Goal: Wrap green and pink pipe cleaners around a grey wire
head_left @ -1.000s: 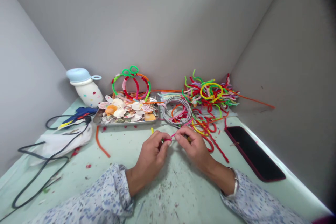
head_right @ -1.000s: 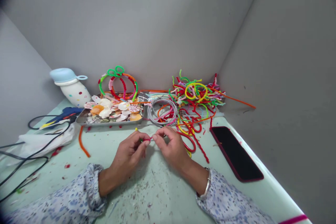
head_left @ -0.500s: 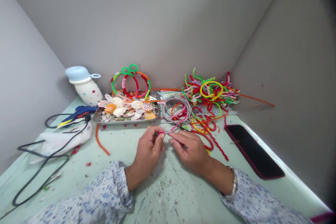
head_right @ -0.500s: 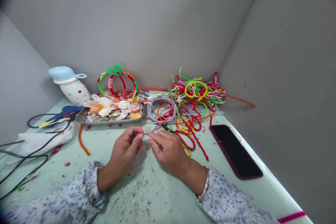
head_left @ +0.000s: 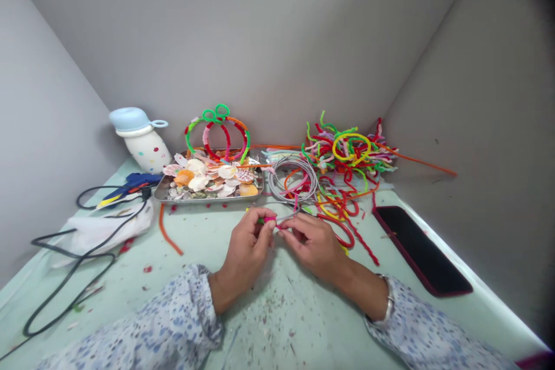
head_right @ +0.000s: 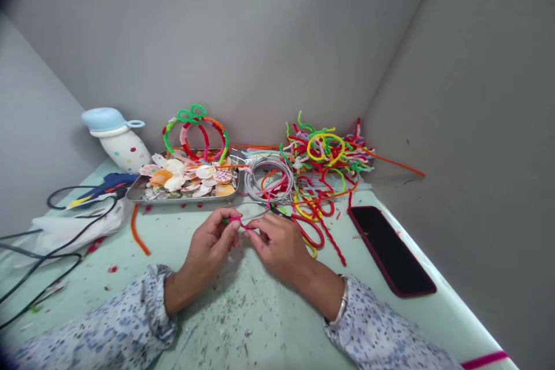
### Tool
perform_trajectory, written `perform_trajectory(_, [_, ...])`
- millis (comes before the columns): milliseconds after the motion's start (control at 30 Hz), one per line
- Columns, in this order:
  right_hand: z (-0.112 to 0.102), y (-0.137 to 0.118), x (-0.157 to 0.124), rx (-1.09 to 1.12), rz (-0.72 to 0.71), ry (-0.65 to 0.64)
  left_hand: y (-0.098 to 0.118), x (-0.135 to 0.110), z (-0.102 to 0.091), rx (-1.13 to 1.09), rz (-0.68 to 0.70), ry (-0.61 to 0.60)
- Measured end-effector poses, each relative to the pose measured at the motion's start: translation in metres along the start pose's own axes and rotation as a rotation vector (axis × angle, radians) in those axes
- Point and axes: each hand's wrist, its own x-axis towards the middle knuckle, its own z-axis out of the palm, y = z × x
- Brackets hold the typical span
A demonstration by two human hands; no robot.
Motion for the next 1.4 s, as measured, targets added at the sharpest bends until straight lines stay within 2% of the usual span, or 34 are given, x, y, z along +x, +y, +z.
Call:
perform_trajectory(400, [-0.006, -0.008, 0.001, -0.046, -0.128, 0.174, 0.002, -0.001, -0.003, 0.125, 0.044, -0.002])
perform_trajectory(533, [-0.006, -0.008, 0.000, -0.070, -0.153, 0.127, 0.001, -0.001, -0.004, 0.115, 0.032, -0.029])
perform_trajectory(667, [-0.005, -0.007, -0.001, -0.089, -0.117, 0.069, 0.000, 0.001, -0.004, 0.082, 0.035, -0.063])
perform_trajectory(800, [-0.002, -0.005, -0.001, -0.050, -0.066, 0.077, 0.000, 0.001, -0.004, 0.075, 0.058, -0.074])
perform_trajectory(1400, [-0.007, -0.011, -0.001, 0.136, -0.084, 0.017, -0.001, 0.002, -0.004, 0.207, 0.124, -0.072])
